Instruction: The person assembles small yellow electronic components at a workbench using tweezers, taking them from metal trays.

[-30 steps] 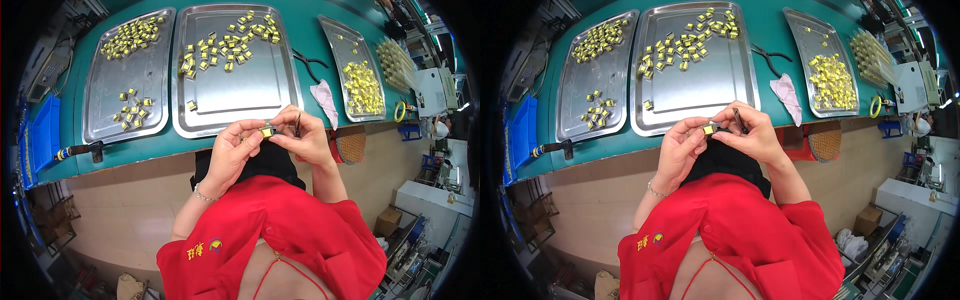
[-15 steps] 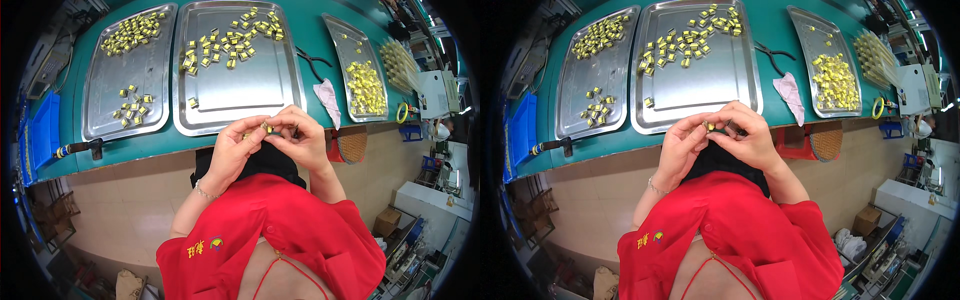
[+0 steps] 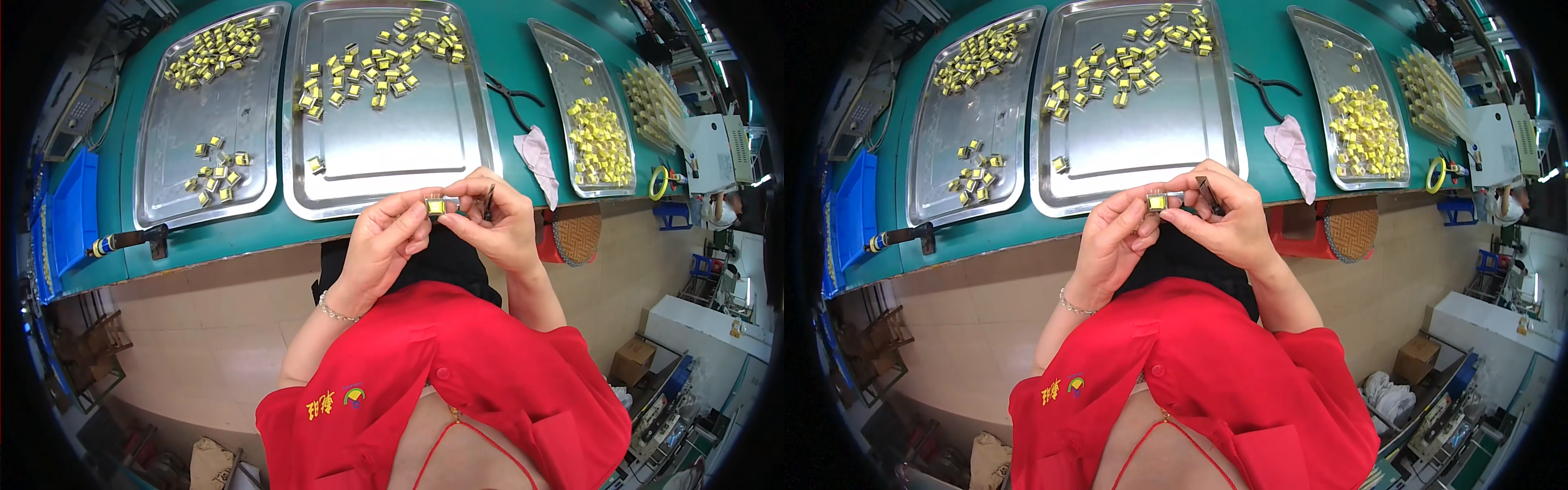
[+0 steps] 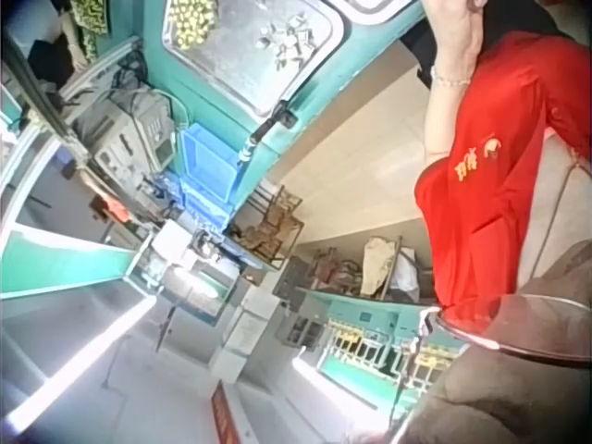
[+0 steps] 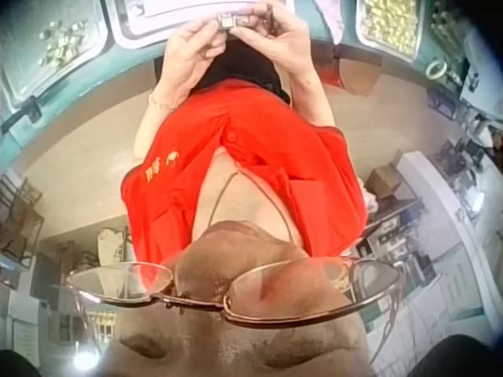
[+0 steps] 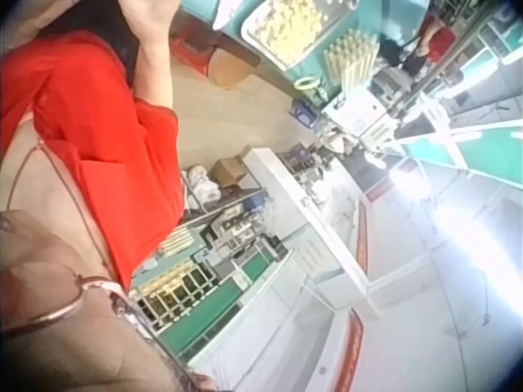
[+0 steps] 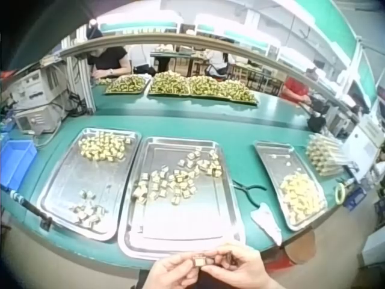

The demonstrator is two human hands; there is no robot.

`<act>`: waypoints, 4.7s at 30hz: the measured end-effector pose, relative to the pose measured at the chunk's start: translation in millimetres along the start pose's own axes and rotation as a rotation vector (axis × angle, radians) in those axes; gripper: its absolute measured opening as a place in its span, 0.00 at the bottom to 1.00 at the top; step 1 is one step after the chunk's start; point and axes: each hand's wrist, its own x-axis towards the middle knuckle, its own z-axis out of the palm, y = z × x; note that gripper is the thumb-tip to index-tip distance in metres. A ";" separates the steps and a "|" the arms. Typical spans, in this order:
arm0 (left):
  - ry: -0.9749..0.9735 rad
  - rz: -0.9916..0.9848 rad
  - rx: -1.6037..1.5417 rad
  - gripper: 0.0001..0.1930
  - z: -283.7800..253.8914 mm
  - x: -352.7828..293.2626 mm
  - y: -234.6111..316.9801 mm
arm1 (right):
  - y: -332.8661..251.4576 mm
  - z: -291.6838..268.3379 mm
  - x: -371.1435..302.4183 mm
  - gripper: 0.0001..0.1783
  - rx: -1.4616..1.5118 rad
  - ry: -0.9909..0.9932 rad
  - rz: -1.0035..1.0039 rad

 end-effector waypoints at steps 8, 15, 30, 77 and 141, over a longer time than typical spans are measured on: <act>0.025 0.013 0.066 0.16 0.0 -0.5 -1.1 | -11.5 0.7 -1.1 0.12 -0.047 0.008 0.063; 0.072 0.069 0.194 0.15 0.2 -1.9 -2.8 | -16.3 -6.8 -1.6 0.06 -0.789 0.042 -0.328; 0.109 0.127 0.391 0.17 3.7 -4.2 -3.8 | -11.0 -8.6 0.2 0.07 -0.931 0.129 -0.316; 0.176 0.446 0.661 0.15 -13.3 9.3 15.0 | 65.3 -55.0 212.8 0.32 -1.204 -0.080 0.047; 0.205 0.508 0.839 0.17 -1.1 2.2 5.7 | -20.5 -5.5 12.0 0.05 -0.946 -0.073 -0.420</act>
